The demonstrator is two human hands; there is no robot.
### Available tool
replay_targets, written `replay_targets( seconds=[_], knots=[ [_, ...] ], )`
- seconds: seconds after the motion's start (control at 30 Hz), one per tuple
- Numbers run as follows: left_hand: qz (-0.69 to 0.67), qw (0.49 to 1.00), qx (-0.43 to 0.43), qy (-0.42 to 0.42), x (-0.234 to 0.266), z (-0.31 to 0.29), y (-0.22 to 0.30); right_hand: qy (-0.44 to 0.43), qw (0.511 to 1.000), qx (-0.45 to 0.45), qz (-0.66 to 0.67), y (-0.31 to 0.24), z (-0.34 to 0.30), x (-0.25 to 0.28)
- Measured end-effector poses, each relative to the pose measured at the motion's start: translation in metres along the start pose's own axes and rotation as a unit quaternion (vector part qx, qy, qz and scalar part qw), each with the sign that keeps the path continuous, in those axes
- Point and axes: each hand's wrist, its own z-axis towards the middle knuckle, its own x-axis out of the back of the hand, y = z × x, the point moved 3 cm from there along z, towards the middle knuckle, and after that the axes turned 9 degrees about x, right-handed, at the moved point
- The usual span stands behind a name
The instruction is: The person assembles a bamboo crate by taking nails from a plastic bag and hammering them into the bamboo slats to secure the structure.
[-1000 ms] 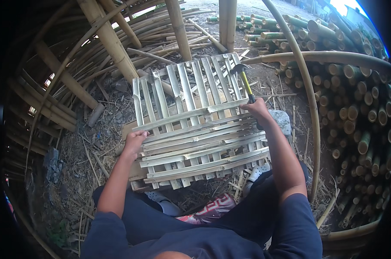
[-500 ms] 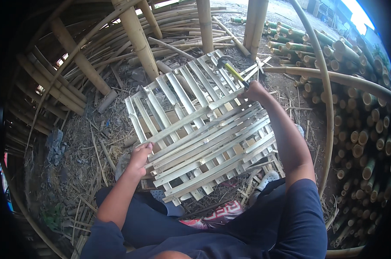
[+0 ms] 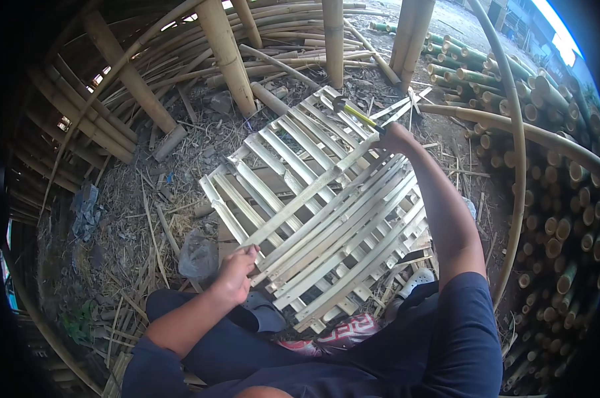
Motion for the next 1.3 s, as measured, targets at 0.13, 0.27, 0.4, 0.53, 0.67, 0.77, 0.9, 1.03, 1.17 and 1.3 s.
replay_targets(
  seconds=[0.13, 0.27, 0.4, 0.53, 0.67, 0.77, 0.9, 1.03, 1.17, 1.3],
  knots=[
    [-0.046, 0.998, 0.011, -0.034, -0.026, -0.016, -0.020, -0.044, 0.997, 0.065, 0.012, 0.015, 0.045, -0.005],
    [-0.067, 0.993, 0.060, -0.082, -0.040, -0.042, -0.022, -0.027, 0.994, 0.105, -0.005, -0.011, 0.078, -0.013],
    [-0.072, 0.988, 0.073, -0.116, -0.053, -0.043, -0.039, -0.021, 0.986, 0.149, -0.064, -0.035, 0.100, -0.028],
    [-0.027, 0.987, 0.094, -0.127, -0.070, -0.023, -0.064, -0.048, 0.980, 0.127, -0.145, 0.009, 0.106, -0.047],
    [-0.003, 0.983, 0.144, -0.114, -0.054, -0.043, -0.056, -0.050, 0.977, 0.122, -0.168, -0.055, 0.071, -0.035],
    [0.103, 0.977, 0.117, -0.145, -0.057, -0.064, -0.053, 0.033, 0.987, 0.077, -0.134, -0.057, 0.028, -0.009],
    [0.215, 0.938, 0.129, -0.241, -0.064, -0.107, -0.068, 0.018, 0.996, -0.088, -0.005, -0.053, -0.044, -0.004],
    [0.169, 0.942, 0.020, -0.288, -0.077, -0.106, -0.035, 0.066, 0.977, -0.164, 0.120, -0.037, -0.130, -0.007],
    [0.099, 0.946, -0.160, -0.263, -0.077, -0.060, 0.039, 0.093, 0.942, -0.199, 0.255, -0.037, -0.210, -0.031],
    [0.163, 0.953, -0.255, -0.024, -0.053, -0.014, 0.110, 0.054, 0.902, -0.242, 0.353, -0.066, -0.275, -0.042]
  ],
)
